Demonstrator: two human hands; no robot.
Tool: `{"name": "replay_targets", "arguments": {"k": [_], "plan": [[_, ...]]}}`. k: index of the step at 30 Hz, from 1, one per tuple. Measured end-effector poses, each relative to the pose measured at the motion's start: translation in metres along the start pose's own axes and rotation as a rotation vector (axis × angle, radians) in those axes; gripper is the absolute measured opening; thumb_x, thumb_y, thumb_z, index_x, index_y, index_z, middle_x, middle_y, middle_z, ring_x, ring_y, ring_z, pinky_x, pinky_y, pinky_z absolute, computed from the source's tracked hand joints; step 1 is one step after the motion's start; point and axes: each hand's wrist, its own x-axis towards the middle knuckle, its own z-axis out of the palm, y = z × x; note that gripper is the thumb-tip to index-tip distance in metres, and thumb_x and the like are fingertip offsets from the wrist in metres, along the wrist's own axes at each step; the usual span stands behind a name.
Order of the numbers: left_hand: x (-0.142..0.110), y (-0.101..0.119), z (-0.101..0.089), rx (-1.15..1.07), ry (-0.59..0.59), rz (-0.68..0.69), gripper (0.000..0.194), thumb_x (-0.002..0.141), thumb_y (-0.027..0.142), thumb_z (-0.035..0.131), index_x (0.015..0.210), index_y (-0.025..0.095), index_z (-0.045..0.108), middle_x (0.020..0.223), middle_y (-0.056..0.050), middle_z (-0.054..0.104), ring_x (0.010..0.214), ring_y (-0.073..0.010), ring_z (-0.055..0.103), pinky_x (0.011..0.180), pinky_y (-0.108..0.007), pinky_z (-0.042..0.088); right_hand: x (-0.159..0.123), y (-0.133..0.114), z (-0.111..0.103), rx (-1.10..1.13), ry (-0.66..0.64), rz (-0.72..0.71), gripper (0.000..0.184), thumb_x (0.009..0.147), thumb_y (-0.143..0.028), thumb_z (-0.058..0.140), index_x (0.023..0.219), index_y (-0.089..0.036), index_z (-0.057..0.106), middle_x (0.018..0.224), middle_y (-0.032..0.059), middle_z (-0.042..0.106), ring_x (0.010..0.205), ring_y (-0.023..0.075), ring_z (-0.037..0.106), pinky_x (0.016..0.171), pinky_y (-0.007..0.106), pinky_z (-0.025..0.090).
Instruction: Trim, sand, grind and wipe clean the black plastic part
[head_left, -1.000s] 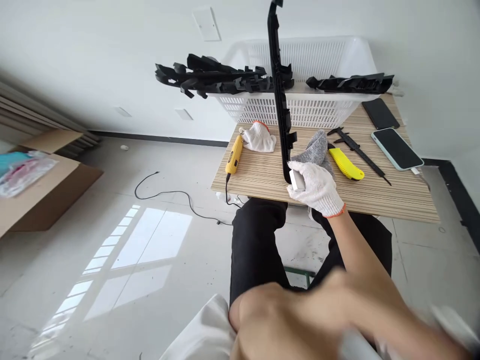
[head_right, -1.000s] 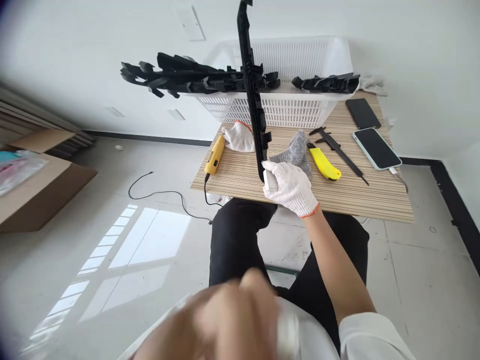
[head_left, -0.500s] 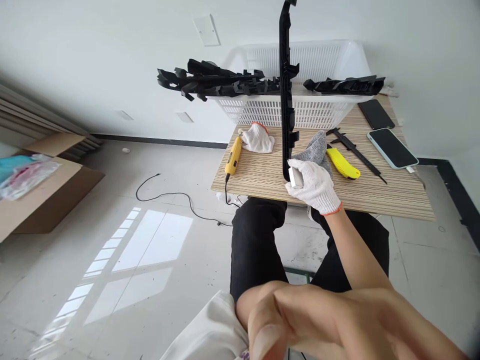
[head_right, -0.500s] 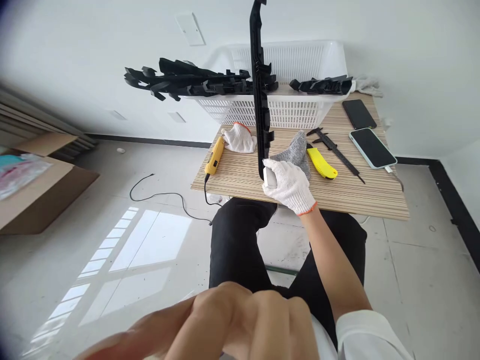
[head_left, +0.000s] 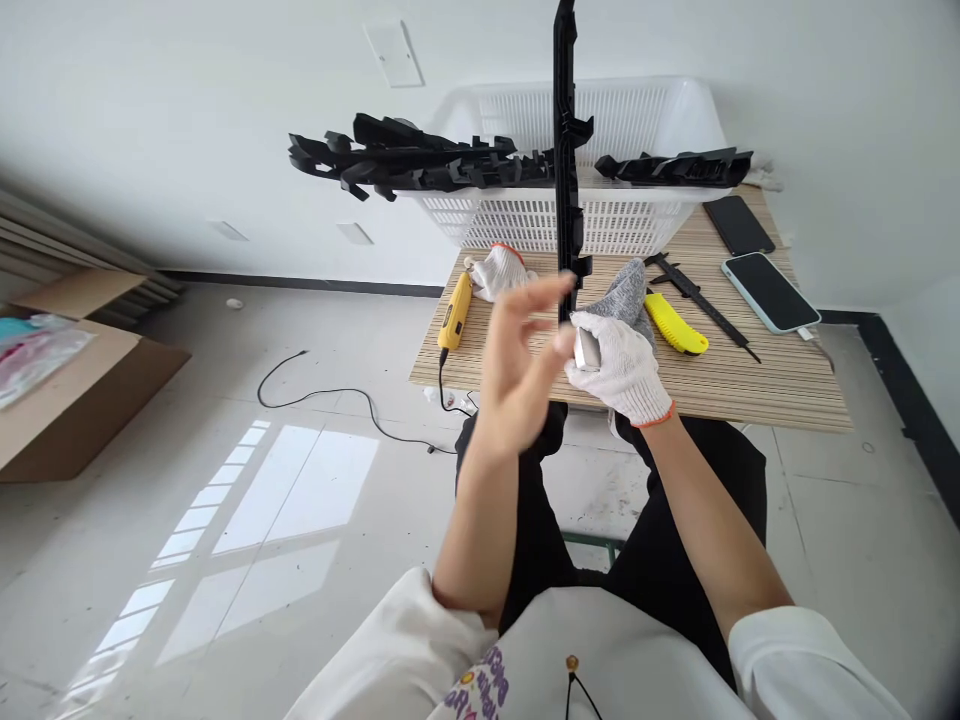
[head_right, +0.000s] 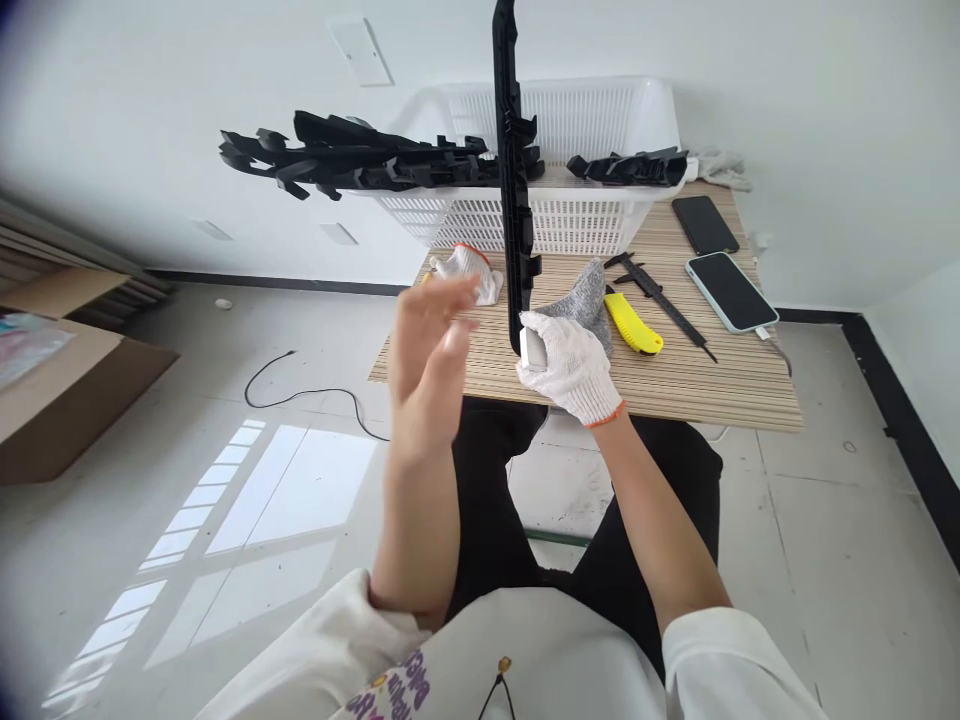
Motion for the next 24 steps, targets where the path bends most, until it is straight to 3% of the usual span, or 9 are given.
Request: {"name": "replay_targets", "arguments": {"k": [1, 3, 6, 8, 11, 15, 20, 22, 24], "plan": [[0.014, -0.016, -0.005, 0.087, 0.018, -0.086, 0.038, 0.096, 0.053, 0.062, 0.126, 0.031, 0.059, 0.142, -0.005, 0.057, 0.136, -0.024, 0.051, 0.111, -0.04, 0.044, 0.0, 0.0, -0.001, 0.024, 0.019, 0.017, 0.054, 0.081, -0.031, 0.065, 0.133, -0.019, 0.059, 0.121, 0.0114, 0.073, 0.109, 0.0303, 0.07, 0.095, 0.049, 0.056], [0.032, -0.047, -0.011, 0.126, -0.08, -0.327, 0.047, 0.096, 0.056, 0.059, 0.133, 0.028, 0.054, 0.15, -0.008, 0.05, 0.142, -0.0276, 0.046, 0.113, -0.043, 0.043, 0.0, 0.002, -0.002, 0.089, 0.045, 0.055, 0.058, 0.076, -0.032, 0.07, 0.132, -0.021, 0.059, 0.125, 0.0109, 0.072, 0.112, 0.0306, 0.07, 0.097, 0.05, 0.056], [0.032, -0.08, -0.008, 0.064, -0.282, -0.543, 0.04, 0.097, 0.056, 0.055, 0.119, 0.024, 0.063, 0.126, -0.008, 0.066, 0.123, -0.0273, 0.061, 0.096, -0.038, 0.054, 0.0, 0.004, -0.002, 0.152, 0.066, 0.081, 0.06, 0.076, -0.035, 0.073, 0.133, -0.022, 0.059, 0.126, 0.0102, 0.072, 0.114, 0.0301, 0.07, 0.097, 0.049, 0.057], [0.024, -0.092, -0.003, 0.023, -0.296, -0.571, 0.038, 0.098, 0.057, 0.054, 0.108, 0.023, 0.066, 0.105, -0.006, 0.07, 0.107, -0.0245, 0.066, 0.081, -0.033, 0.057, 0.0, 0.005, -0.002, 0.152, 0.078, 0.077, 0.059, 0.078, -0.04, 0.073, 0.132, -0.02, 0.06, 0.125, 0.0113, 0.072, 0.114, 0.03, 0.07, 0.097, 0.048, 0.057], [0.014, -0.1, 0.001, -0.081, -0.276, -0.538, 0.039, 0.096, 0.059, 0.057, 0.104, 0.022, 0.067, 0.095, -0.004, 0.069, 0.093, -0.0203, 0.067, 0.069, -0.027, 0.055, 0.0, 0.008, -0.001, 0.125, 0.057, 0.021, 0.063, 0.082, -0.057, 0.07, 0.132, -0.02, 0.059, 0.124, 0.0129, 0.072, 0.113, 0.0319, 0.07, 0.097, 0.05, 0.057], [0.011, -0.105, 0.004, -0.153, -0.218, -0.537, 0.044, 0.093, 0.063, 0.059, 0.105, 0.022, 0.07, 0.089, -0.003, 0.07, 0.081, -0.0178, 0.066, 0.058, -0.024, 0.05, -0.002, 0.012, 0.002, 0.087, 0.058, -0.038, 0.072, 0.088, -0.075, 0.051, 0.134, -0.02, 0.056, 0.123, 0.0143, 0.072, 0.111, 0.0336, 0.069, 0.096, 0.052, 0.056], [0.009, -0.102, 0.015, -0.365, -0.185, -0.704, 0.05, 0.097, 0.064, 0.05, 0.116, 0.023, 0.07, 0.094, -0.006, 0.073, 0.081, -0.0202, 0.071, 0.054, -0.027, 0.053, -0.009, 0.008, -0.002, 0.05, 0.415, 0.092, 0.076, 0.093, -0.077, 0.026, 0.128, -0.017, 0.057, 0.11, 0.014, 0.072, 0.095, 0.0298, 0.072, 0.08, 0.045, 0.06], [0.007, -0.099, 0.019, -0.469, -0.206, -0.763, 0.05, 0.097, 0.064, 0.049, 0.119, 0.023, 0.069, 0.1, -0.007, 0.074, 0.094, -0.0244, 0.073, 0.064, -0.03, 0.059, -0.01, 0.002, -0.013, -0.003, 0.365, 0.029, 0.072, 0.093, -0.076, 0.031, 0.126, -0.018, 0.059, 0.106, 0.0135, 0.072, 0.092, 0.0296, 0.071, 0.078, 0.045, 0.059], [0.006, -0.098, 0.022, -0.505, -0.219, -0.797, 0.054, 0.096, 0.068, 0.047, 0.116, 0.023, 0.07, 0.101, -0.008, 0.075, 0.104, -0.029, 0.072, 0.076, -0.037, 0.063, -0.007, -0.007, -0.028, -0.066, 0.184, -0.025, 0.067, 0.09, -0.074, 0.044, 0.127, -0.02, 0.06, 0.107, 0.0125, 0.072, 0.093, 0.0295, 0.07, 0.079, 0.045, 0.059]]}}
